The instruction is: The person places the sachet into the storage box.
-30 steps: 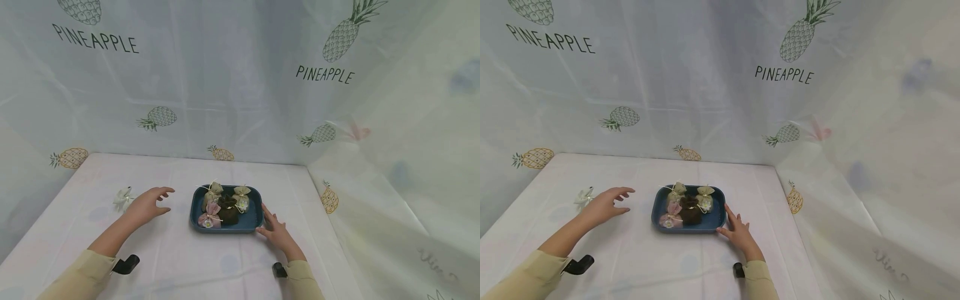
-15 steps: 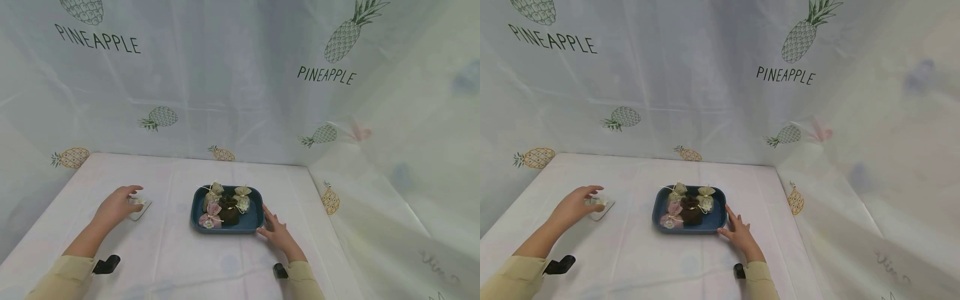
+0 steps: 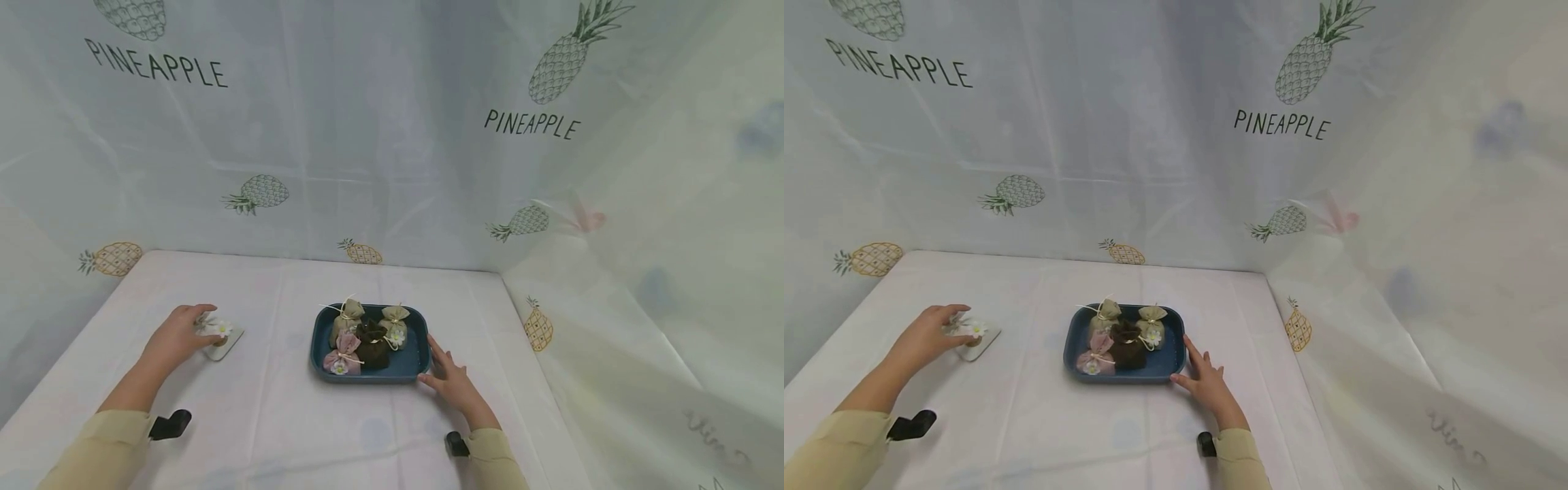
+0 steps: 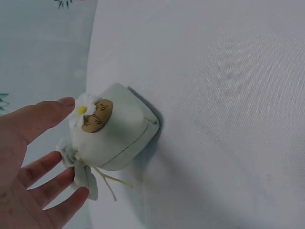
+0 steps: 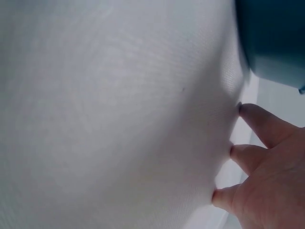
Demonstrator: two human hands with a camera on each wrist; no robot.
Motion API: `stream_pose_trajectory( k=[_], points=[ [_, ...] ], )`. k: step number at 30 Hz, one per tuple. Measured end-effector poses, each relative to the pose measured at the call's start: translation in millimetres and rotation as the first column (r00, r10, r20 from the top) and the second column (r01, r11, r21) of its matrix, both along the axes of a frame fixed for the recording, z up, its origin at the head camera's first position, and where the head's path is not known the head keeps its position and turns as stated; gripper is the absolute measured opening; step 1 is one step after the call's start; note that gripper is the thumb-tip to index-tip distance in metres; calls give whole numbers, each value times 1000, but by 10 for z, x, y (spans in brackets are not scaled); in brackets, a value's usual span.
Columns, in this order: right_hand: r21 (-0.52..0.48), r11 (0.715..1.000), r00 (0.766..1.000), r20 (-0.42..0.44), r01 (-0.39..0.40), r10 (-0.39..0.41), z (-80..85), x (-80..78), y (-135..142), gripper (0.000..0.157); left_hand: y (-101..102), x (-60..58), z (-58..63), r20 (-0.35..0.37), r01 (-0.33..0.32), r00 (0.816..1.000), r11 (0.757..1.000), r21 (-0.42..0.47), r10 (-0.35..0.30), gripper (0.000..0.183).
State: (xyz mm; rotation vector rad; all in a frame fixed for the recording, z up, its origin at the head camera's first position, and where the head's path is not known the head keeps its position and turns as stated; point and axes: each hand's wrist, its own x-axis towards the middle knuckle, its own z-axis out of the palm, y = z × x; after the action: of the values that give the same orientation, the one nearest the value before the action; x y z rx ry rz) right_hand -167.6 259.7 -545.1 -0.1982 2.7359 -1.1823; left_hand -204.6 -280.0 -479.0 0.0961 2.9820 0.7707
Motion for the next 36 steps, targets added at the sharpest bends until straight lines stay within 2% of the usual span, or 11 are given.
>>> stream_pose_trajectory(
  k=[5,8,15,27,36],
  points=[
    [8,1000,1000,-2,4,-4,-2,-9,-12,86,-8,-71,-111,-4,37,999,999,-36,-37,69],
    [11,1000,1000,0,9,-9,-3,-8,-20,86,-9,-100,-185,-22,34,999,998,-56,-35,68],
    [18,1000,1000,-7,12,-12,-8,-3,-20,87,40,-118,-212,-34,15,999,996,-88,-18,64],
    [26,1000,1000,1,12,-12,-21,1,-8,87,41,-185,-338,48,-24,998,997,-71,27,68],
    [14,1000,1000,-8,11,-10,-20,5,-6,86,94,-175,-320,67,-43,997,998,-43,46,65]
  ],
)
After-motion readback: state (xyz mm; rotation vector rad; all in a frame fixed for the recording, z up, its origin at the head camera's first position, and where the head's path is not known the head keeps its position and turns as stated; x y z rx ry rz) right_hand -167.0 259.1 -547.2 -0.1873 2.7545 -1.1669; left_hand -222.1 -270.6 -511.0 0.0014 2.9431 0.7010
